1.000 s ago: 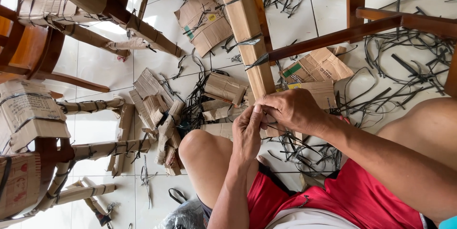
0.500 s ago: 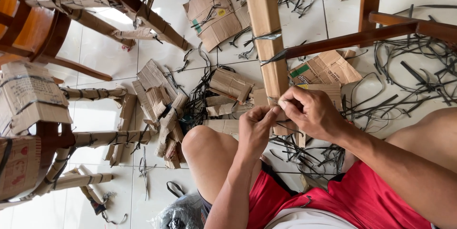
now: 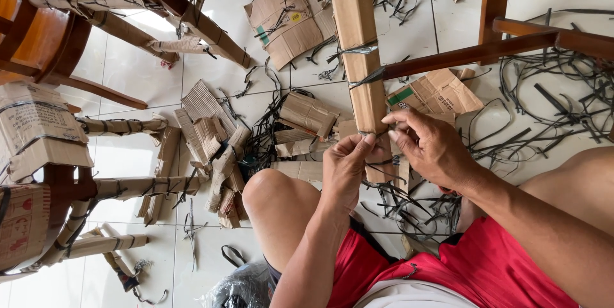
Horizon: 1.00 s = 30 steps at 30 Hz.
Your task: The person wraps protective cardboard around the legs of wooden chairs, securing the cardboard with plastic ties and cutting the excess tie length with scissors.
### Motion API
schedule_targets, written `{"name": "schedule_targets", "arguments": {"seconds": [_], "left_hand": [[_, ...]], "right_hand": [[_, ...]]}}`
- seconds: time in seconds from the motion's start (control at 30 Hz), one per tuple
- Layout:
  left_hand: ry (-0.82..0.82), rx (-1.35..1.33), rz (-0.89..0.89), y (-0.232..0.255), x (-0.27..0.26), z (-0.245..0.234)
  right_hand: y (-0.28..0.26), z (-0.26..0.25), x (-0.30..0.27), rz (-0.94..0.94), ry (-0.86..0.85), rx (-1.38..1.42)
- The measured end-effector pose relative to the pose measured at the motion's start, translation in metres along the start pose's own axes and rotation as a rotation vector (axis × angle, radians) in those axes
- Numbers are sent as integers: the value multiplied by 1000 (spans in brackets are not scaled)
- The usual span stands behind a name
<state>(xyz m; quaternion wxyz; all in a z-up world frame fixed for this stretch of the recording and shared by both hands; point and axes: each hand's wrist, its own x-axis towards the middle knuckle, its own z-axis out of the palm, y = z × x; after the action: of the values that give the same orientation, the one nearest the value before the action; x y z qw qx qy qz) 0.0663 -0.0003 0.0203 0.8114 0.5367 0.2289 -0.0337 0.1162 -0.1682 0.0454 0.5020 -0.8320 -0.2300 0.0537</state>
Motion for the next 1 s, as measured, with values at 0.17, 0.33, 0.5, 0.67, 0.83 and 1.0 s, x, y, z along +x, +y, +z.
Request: {"name": "schedule_targets", "arguments": {"seconds": [0.17, 0.33, 0.5, 0.67, 0.83, 1.0], "left_hand": [[48, 132, 146, 19, -18, 16], [116, 214, 221, -7, -8, 5], [283, 42, 267, -6, -16, 16], [334, -94, 273, -3, -24, 26], [308, -138, 321, -12, -19, 20], [244, -55, 337, -15, -17, 21]], "right_hand": [[6, 7, -1, -38, -11, -63], [18, 11, -4, -16, -4, -140], [27, 18, -9, -35, -13, -172], [30, 20, -9, -49, -11, -174], [27, 19, -9, -25, 1, -131], [8, 14, -2, 29, 74, 93]]}}
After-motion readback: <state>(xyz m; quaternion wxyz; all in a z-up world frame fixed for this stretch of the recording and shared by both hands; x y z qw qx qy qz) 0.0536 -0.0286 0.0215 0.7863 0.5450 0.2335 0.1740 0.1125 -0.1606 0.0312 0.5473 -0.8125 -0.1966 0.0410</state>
